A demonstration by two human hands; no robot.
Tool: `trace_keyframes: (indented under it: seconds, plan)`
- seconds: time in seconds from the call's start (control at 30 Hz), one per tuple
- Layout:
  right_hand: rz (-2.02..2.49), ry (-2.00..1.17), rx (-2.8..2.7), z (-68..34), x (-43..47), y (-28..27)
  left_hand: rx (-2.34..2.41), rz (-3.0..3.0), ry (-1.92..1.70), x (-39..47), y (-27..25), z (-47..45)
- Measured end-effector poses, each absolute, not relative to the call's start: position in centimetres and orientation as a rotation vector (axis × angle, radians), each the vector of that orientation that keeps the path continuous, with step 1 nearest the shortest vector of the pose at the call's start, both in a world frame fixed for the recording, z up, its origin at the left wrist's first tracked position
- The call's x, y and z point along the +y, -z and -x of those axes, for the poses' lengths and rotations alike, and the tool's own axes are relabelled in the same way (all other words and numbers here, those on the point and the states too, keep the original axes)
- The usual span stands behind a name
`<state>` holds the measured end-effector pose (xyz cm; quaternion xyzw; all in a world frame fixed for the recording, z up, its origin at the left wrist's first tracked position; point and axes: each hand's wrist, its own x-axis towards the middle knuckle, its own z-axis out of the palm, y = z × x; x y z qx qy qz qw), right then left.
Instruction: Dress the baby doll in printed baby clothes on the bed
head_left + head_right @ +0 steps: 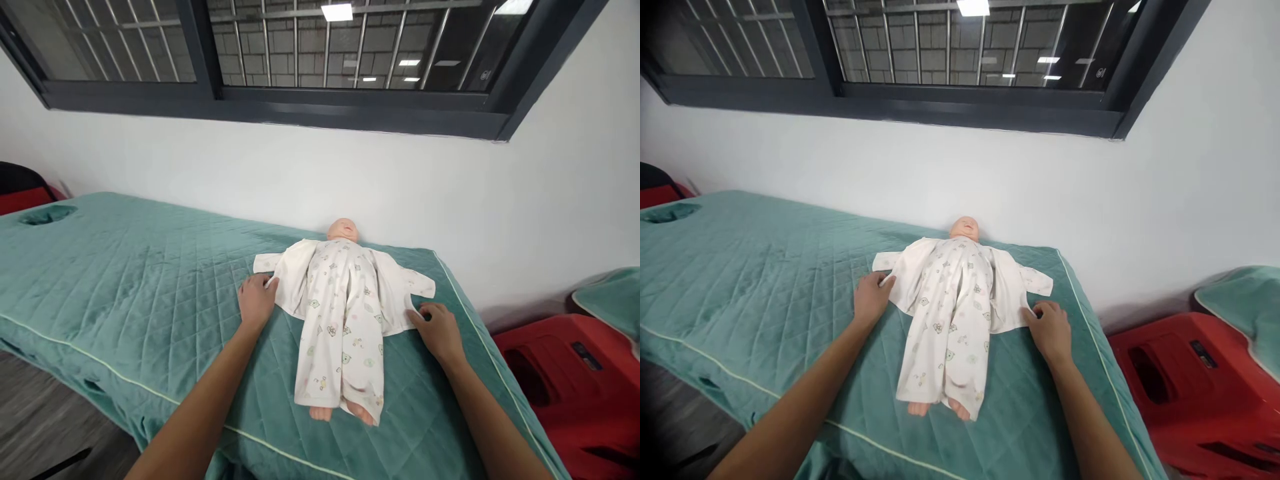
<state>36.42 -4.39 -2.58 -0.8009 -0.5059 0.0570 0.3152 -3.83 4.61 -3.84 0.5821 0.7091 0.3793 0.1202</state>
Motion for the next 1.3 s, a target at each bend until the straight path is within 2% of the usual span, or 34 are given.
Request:
trace_keyframes:
  seconds: [0.17,0.27,0.33,0.4,0.5,0.57,0.63,0.73,0.83,0.93,1.0,1.13,1.3]
  plan:
    - [1.53,-0.57,-0.686,-35.9,-4.2,0.4,1.547,-1.415,-1.436,3.3,1.4,2.8]
    - [1.305,-0.715,-0.698,-33.0,-3.5,-2.8,1.266,-1.497,-1.447,2.7,-2.5,0.2]
    - [1.25,-0.715,-0.834,-30.3,-2.9,-4.8,1.194,-1.695,-1.337,2.2,-5.2,-1.7]
    - [1.278,-0.639,-1.173,-27.7,-2.7,-5.9,1.116,-2.028,-1.063,1.5,-6.7,-3.4]
    - [1.308,-0.48,-1.867,-25.0,-3.5,-5.7,0.906,-2.503,-0.721,0.2,-6.3,-4.5]
    - [1.303,-0.348,-2.101,-24.3,-4.5,-4.9,0.821,-2.635,-0.679,-0.5,-5.1,-4.3]
    - [1.313,-0.293,-2.15,-24.4,-5.6,-4.3,0.848,-2.571,-0.736,-0.8,-4.0,-3.7]
    - [1.336,-0.422,-2.058,-25.2,-5.8,-4.5,1.032,-2.287,-0.947,0.4,-3.4,-3.3]
    - [1.357,-0.519,-1.702,-26.1,-2.9,-5.3,1.187,-2.053,-1.124,3.9,-3.7,-4.3]
    - [1.472,-0.481,-1.31,-26.2,2.6,-5.8,1.287,-1.943,-1.214,8.6,-4.6,-6.2]
    - [1.588,-0.447,-1.215,-25.8,6.2,-5.8,1.34,-1.901,-1.144,11.4,-5.3,-7.2]
    - [1.742,-0.419,-1.385,-24.6,10.0,-5.4,1.277,-1.965,-0.838,14.3,-6.4,-7.8]
    - [1.771,-0.519,-1.387,-24.5,10.1,-5.1,1.211,-1.983,-0.827,14.7,-6.5,-7.8]
